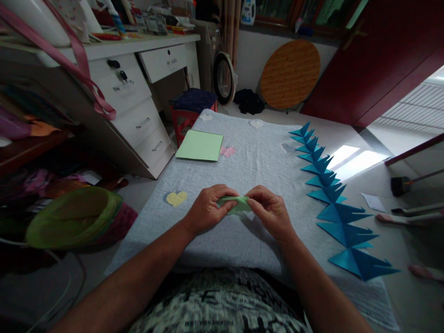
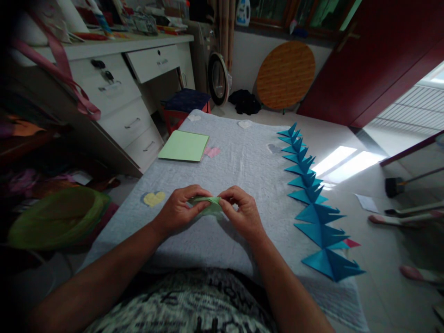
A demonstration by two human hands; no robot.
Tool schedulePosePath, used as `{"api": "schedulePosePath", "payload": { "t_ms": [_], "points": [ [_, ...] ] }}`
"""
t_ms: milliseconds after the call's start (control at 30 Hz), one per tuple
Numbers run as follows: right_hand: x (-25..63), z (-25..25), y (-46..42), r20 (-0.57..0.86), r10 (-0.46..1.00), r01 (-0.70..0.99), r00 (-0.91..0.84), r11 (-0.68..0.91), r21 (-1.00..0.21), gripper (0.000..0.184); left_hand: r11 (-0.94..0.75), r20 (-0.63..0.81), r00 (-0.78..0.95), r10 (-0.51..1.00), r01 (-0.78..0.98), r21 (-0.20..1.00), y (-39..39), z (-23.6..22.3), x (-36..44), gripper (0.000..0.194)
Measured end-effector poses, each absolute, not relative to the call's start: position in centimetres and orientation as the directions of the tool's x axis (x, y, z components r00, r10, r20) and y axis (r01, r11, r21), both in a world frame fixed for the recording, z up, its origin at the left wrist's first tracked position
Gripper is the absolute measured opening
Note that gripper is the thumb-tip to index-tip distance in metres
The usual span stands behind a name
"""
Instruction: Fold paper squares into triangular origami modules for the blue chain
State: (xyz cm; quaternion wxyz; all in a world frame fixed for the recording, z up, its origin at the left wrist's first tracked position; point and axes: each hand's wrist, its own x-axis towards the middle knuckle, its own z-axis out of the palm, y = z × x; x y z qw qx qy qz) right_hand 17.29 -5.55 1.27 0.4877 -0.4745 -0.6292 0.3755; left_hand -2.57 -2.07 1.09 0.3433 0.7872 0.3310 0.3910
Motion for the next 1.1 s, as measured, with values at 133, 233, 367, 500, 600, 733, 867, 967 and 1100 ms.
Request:
{"api": "schedulePosePath", "payload": {
  "t_ms": [133,233,367,500,600,733,867,967,1100],
  "points": [
    [17.3,1.1,-5.5,0.264,0.962,0.268,-0.069,0.273,-0.924,0.009,-0.570,0.406,0.478,0.779,0.270,0.776,-2.1,1.0,-2.4,0.008],
    [17.3,1.1,-5.5,0.289,0.954,0.293,-0.076,0.299,-0.908,0.011,-0.578,0.416,0.479,0.773,0.264,0.772,-2.1,1.0,-2.4,0.009],
    [17.4,1.1,-5.6,0.311,0.947,0.278,-0.077,0.320,-0.906,0.014,-0.507,0.361,0.459,0.811,0.247,0.826,-2.0,1.2,-2.4,0.007],
    [17.6,0.8,-5.8,0.242,0.970,0.204,-0.034,0.244,-0.948,0.014,-0.445,0.316,0.433,0.844,0.237,0.864,-1.8,1.4,-2.5,0.004],
    [17.4,0.7,-5.8,0.252,0.966,0.235,-0.057,0.259,-0.937,0.015,-0.428,0.306,0.426,0.851,0.227,0.875,-1.8,1.4,-2.4,0.003],
    [17.0,0.6,-5.6,0.295,0.949,0.407,-0.107,0.313,-0.858,0.008,-0.432,0.315,0.412,0.855,0.228,0.872,-1.9,1.3,-2.3,0.012],
    [16.9,0.4,-5.4,0.270,0.957,0.424,-0.109,0.290,-0.858,0.009,-0.511,0.400,0.404,0.823,0.215,0.833,-2.0,1.2,-2.3,0.020],
    [17.0,0.2,-5.4,0.249,0.962,0.368,-0.115,0.274,-0.888,0.009,-0.566,0.438,0.451,0.778,0.199,0.800,-2.0,1.1,-2.4,0.015],
    [17.2,0.0,-5.5,0.244,0.962,0.308,-0.122,0.270,-0.912,0.009,-0.572,0.426,0.485,0.764,0.201,0.795,-1.9,0.9,-2.4,0.014]
  ]
}}
